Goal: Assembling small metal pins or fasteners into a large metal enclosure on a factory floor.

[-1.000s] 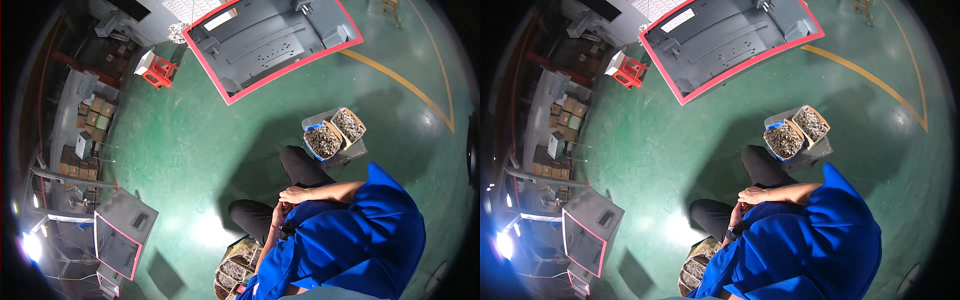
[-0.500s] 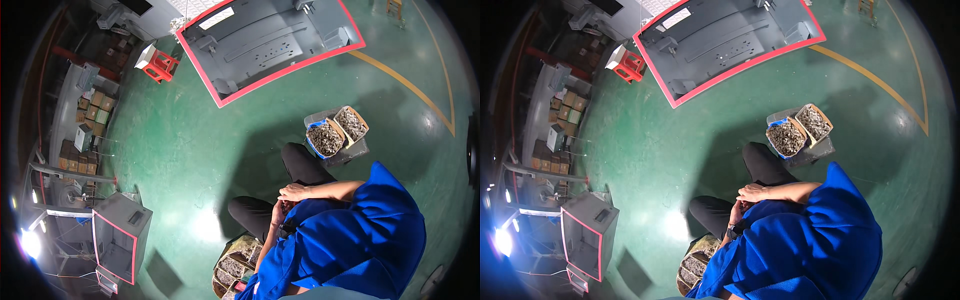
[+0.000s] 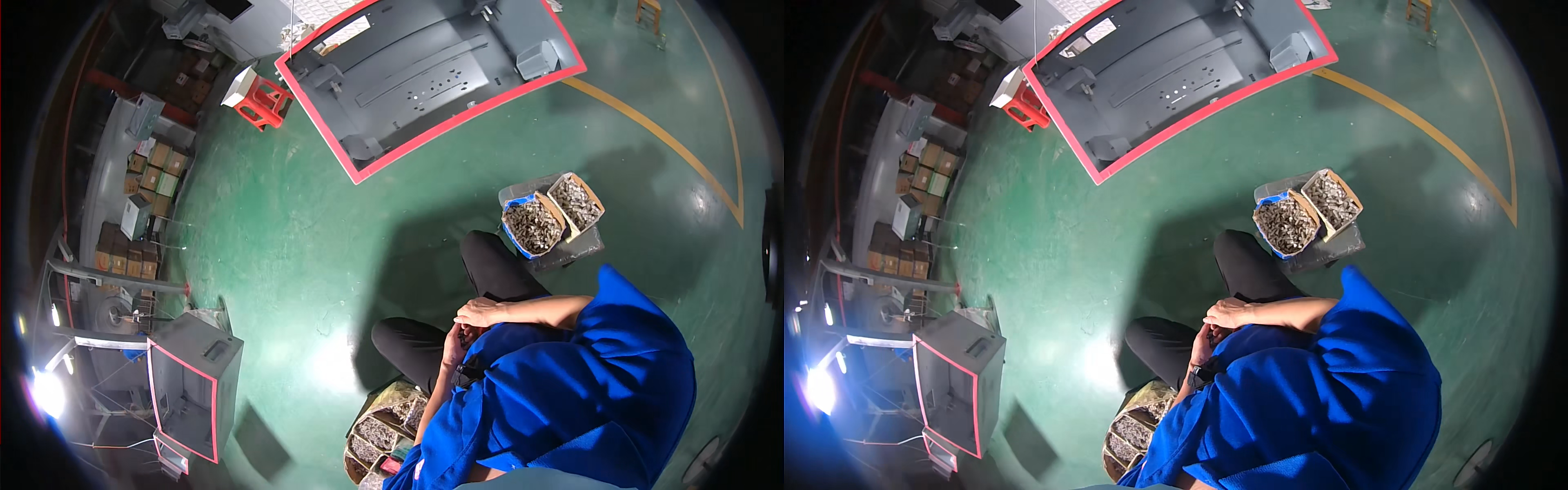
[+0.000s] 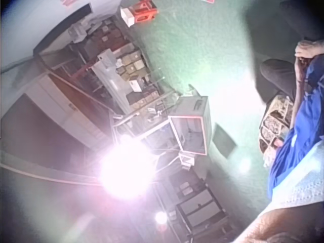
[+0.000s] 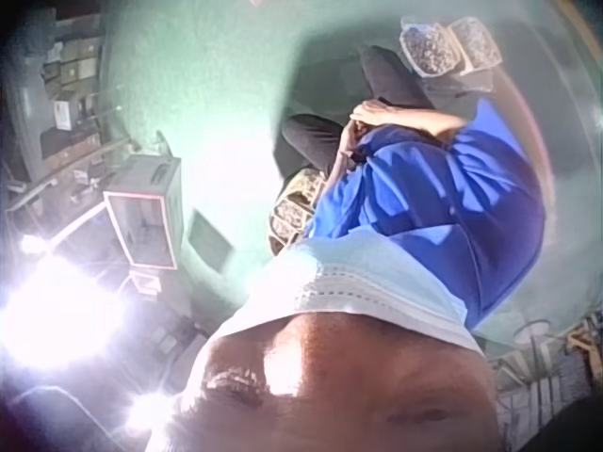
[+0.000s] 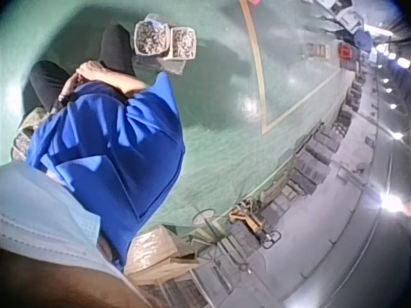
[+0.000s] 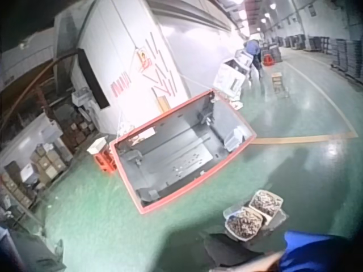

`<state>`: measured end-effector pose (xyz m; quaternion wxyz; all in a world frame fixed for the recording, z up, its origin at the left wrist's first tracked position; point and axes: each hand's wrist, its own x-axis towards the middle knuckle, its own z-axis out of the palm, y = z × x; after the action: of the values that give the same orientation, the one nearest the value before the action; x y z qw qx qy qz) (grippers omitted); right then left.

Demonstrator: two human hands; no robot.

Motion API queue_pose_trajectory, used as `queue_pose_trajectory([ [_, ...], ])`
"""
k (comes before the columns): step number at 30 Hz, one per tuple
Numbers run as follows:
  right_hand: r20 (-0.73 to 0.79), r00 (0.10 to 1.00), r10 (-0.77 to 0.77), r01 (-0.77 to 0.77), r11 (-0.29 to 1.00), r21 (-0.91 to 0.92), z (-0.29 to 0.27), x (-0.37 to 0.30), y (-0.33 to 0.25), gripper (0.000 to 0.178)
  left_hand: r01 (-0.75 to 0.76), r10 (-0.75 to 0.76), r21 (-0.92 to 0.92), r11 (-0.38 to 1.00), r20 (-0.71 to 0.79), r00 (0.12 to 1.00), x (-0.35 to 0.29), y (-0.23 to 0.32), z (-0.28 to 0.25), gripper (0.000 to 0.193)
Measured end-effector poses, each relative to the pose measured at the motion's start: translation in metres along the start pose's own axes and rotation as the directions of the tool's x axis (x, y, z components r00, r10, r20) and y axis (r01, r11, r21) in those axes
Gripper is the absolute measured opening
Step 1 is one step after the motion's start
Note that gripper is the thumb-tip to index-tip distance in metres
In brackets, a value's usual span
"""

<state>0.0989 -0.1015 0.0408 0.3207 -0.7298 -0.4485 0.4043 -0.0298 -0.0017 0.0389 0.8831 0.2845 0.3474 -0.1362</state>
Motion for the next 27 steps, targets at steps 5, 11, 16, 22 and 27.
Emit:
queue_pose_trajectory([
  [5,-0.017,0.999,-0.042,0.043,0.999,0.032,0.000,-0.001,0.001,0.041,0.007,-0.006,0.007,1.000,-0.070,0.998,-0.002,0.001,0.001,0.031],
  [11,-0.048,0.992,-0.113,0.113,0.994,-0.008,0.000,0.000,0.004,0.039,0.026,-0.028,-0.056,0.998,-0.035,0.999,0.003,-0.002,-0.006,0.029],
  [16,-0.043,0.994,-0.100,0.100,0.995,0.002,-0.002,-0.001,0.001,0.038,0.022,-0.028,-0.052,0.998,-0.127,0.991,0.003,-0.002,-0.002,0.030],
  [22,-0.055,0.987,-0.148,0.144,0.987,-0.075,-0.001,-0.005,-0.001,0.025,0.030,-0.023,0.061,0.998,-0.116,0.993,-0.006,0.005,0.009,0.034],
  [27,-0.025,0.934,-0.357,0.339,0.907,-0.250,-0.011,-0.013,-0.007,0.016,0.030,-0.029,0.067,0.997,-0.008,1.000,-0.009,0.003,0.002,0.037],
])
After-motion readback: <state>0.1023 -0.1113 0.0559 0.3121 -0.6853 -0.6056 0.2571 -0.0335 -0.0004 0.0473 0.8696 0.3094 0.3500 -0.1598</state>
